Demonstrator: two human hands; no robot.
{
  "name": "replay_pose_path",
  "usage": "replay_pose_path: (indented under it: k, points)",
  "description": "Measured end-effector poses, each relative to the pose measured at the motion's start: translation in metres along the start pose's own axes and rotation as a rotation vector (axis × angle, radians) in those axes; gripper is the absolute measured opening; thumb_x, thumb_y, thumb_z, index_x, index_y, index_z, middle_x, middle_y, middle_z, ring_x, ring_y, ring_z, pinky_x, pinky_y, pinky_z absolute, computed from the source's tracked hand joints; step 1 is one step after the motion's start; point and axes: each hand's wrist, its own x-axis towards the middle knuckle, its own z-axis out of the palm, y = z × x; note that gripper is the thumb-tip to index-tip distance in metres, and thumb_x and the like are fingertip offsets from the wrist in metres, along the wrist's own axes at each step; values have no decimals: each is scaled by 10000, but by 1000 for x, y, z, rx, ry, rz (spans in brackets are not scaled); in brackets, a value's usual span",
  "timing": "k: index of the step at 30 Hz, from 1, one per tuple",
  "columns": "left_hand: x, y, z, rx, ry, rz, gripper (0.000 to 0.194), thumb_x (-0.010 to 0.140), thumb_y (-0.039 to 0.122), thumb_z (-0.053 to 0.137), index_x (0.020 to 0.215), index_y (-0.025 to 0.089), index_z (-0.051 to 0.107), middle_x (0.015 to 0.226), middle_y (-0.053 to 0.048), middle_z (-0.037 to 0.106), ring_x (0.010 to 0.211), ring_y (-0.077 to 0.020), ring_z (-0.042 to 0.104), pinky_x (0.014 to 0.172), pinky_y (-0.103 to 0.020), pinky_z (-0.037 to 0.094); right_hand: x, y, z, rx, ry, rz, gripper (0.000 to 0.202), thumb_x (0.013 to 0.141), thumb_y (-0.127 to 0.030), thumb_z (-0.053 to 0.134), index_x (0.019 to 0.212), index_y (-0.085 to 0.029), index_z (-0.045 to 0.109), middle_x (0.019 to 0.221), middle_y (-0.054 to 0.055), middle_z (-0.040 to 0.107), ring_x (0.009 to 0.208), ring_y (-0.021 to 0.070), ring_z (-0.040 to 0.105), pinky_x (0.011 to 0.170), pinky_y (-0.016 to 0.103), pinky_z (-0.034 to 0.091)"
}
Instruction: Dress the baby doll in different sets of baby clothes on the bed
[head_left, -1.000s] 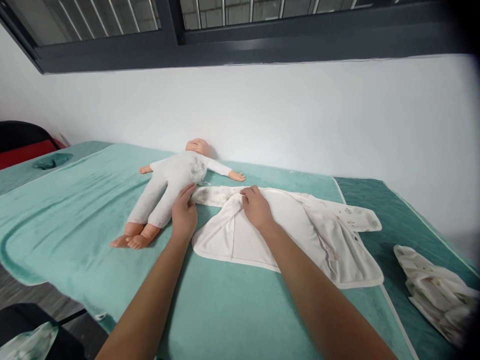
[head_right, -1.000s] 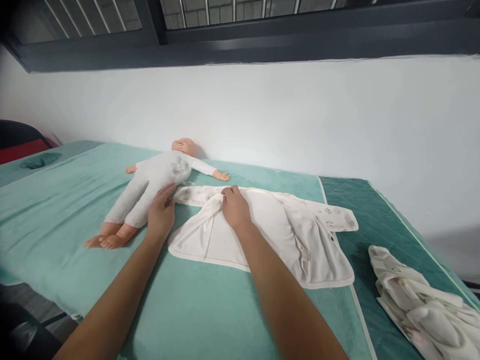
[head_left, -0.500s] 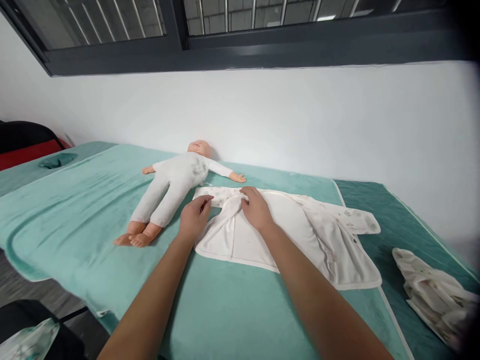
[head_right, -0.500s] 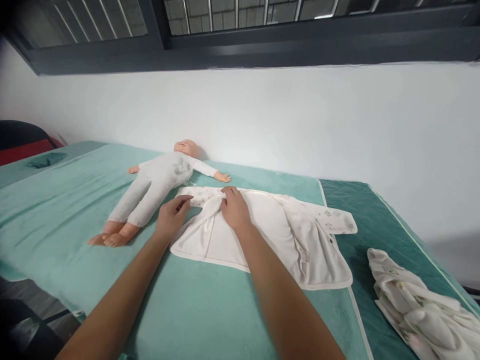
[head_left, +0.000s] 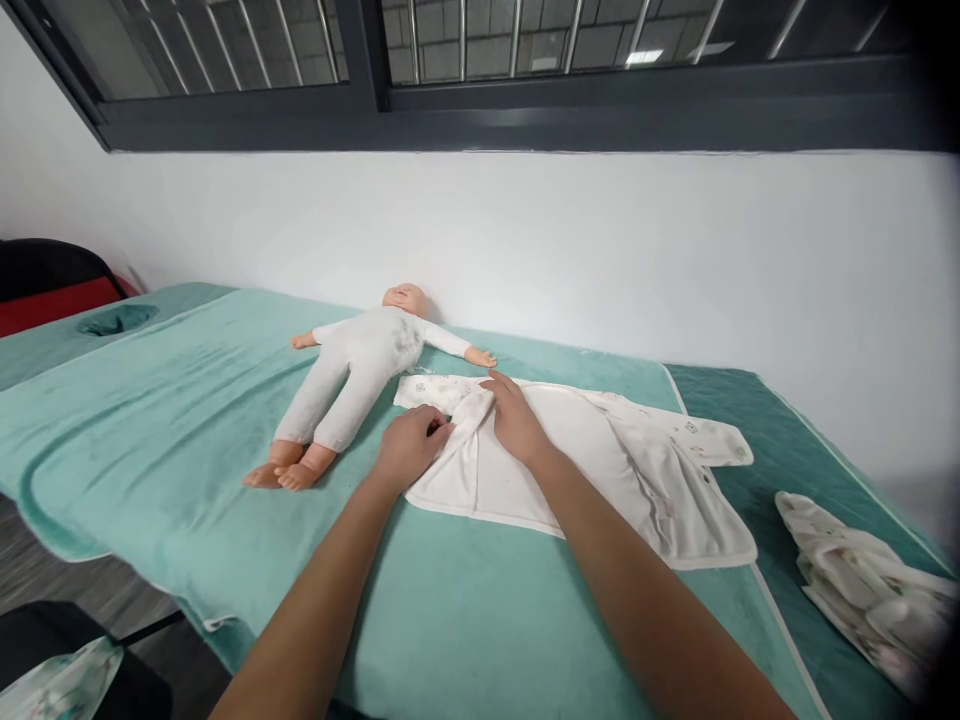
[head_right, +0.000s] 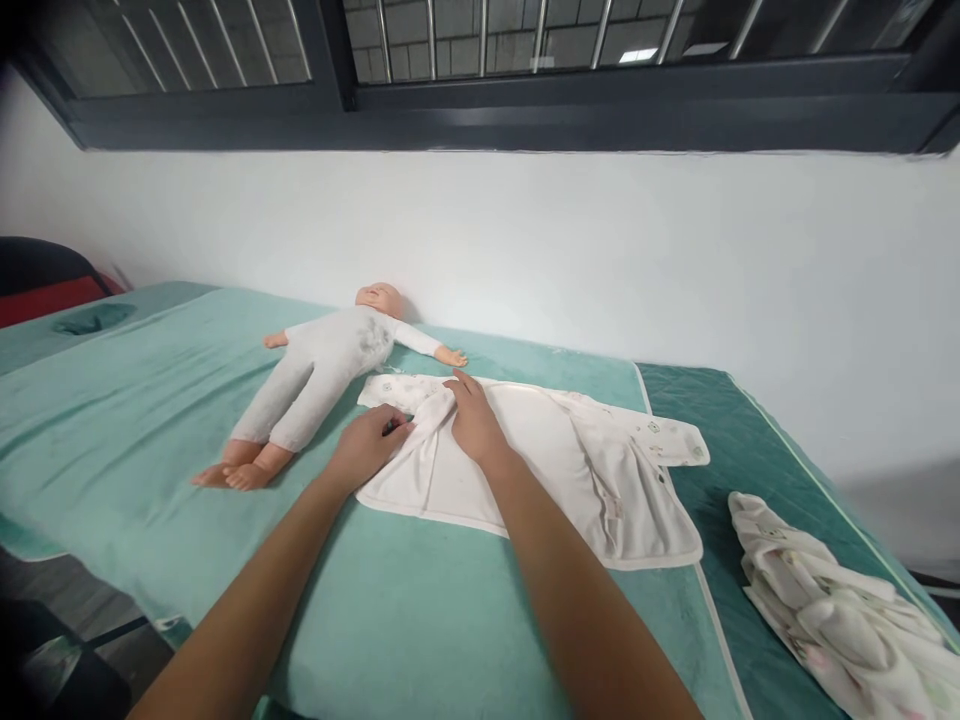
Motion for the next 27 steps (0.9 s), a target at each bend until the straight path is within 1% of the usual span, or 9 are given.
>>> replay_pose_path:
  k: [2, 5, 8, 11, 14, 17, 20, 22, 27]
  points:
    - [3, -2, 0, -175, 19, -75, 217, 894, 415, 513, 813, 223, 574, 794, -3, 650, 758, -181, 582, 675, -290, 391, 0, 1, 0, -14, 33, 69, 509, 815, -11, 390, 1270, -178, 547, 1484, 119, 425, 1410, 209, 352, 1173, 447, 313]
    - [9, -4, 1, -488, 124, -174, 208, 887, 419, 515, 857, 213, 532, 743, 28, 585, 715, -144, 546, 661, -258, 391, 2, -1, -1, -35, 90, 135, 386, 854, -133, 516, 1234, -177, 559, 1432, 128, 453, 1366, 240, 383, 1153, 431, 328]
    - [19, -4, 0, -613, 159, -252, 223, 852, 420, 558, 843, 198, 536, 750, 28, 577, 719, -133, 537, 667, -249, 391, 3, -4, -5, -108, 149, 193, 309, 844, -202, 587, 1152, -176, 585, 1278, 124, 527, 1231, 258, 469, 1059, 411, 403]
    - [35, 0, -2, -508, 80, -282, 293, 833, 480, 571, 865, 190, 600, 823, -6, 643, 764, -161, 572, 675, -269, 397, 5, -7, -11, -177, 187, 258, 185, 865, -188, 535, 1037, -183, 605, 1123, 109, 562, 1079, 255, 519, 921, 380, 452]
    - [58, 8, 0, -272, -11, -223, 374, 821, 562, 555, 817, 201, 652, 850, -46, 693, 801, -214, 606, 669, -299, 395, 5, -10, -19, -232, 215, 307, 120, 919, -240, 476, 935, -209, 591, 983, 81, 605, 957, 239, 555, 799, 339, 440]
    - [81, 15, 7, -104, -117, -129, 408, 768, 606, 592, 678, 212, 646, 758, -68, 690, 772, -249, 612, 646, -315, 388, 5, -12, -26, -222, 119, 426, 193, 964, -318, 421, 873, -239, 571, 776, 23, 621, 720, 200, 566, 647, 298, 388]
    - [96, 20, 15, -126, -219, -117, 362, 695, 569, 678, 641, 214, 628, 680, -45, 651, 697, -230, 590, 607, -306, 374, 5, -12, -28, -203, 57, 462, 200, 957, -288, 416, 835, -246, 570, 763, 11, 643, 665, 185, 560, 594, 286, 349]
    - [99, 20, 19, -201, -182, -138, 324, 703, 528, 684, 691, 212, 612, 693, -19, 634, 666, -198, 564, 592, -293, 364, 6, -10, -27, -193, 68, 427, 192, 942, -252, 426, 828, -243, 580, 826, 18, 666, 728, 189, 583, 618, 286, 370]
    - [96, 18, 31, -276, 99, -214, 236, 834, 441, 574, 793, 211, 539, 686, 17, 575, 666, -171, 536, 628, -286, 367, 8, -3, -19, -162, 111, 316, 253, 883, -112, 430, 990, -222, 632, 1062, 54, 686, 1019, 216, 592, 854, 325, 441]
